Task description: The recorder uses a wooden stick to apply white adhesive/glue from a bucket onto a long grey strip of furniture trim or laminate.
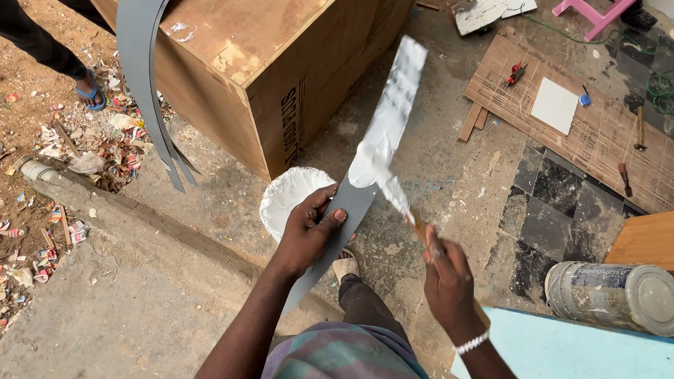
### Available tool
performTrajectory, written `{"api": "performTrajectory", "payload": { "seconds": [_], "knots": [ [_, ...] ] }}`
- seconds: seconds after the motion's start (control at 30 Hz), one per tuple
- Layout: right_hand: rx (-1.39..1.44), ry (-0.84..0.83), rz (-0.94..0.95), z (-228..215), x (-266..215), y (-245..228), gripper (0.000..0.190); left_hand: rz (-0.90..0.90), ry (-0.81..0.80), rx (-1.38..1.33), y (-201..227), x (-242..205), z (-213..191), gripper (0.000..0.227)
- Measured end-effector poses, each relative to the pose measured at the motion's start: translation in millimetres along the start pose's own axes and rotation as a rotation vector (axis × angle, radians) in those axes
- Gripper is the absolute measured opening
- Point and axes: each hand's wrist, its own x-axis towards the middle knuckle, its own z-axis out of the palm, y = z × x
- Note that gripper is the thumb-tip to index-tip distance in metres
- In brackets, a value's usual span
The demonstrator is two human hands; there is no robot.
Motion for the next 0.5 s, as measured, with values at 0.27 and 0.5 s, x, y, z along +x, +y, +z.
{"api": "performTrajectory", "payload": {
  "seconds": [0.27, 0.5],
  "knots": [
    [1.028, -0.105, 0.549, 36.8, -43.4, 21.6, 0.056, -0.126, 0.046, 0.153, 3.1, 16.1, -0.2, 0.052],
    [1.149, 0.176, 0.520, 72.6, 62.3, -81.6, 0.055, -0.100, 0.068, 0.337, 1.6, 9.2, 6.8, 0.052]
  ]
}}
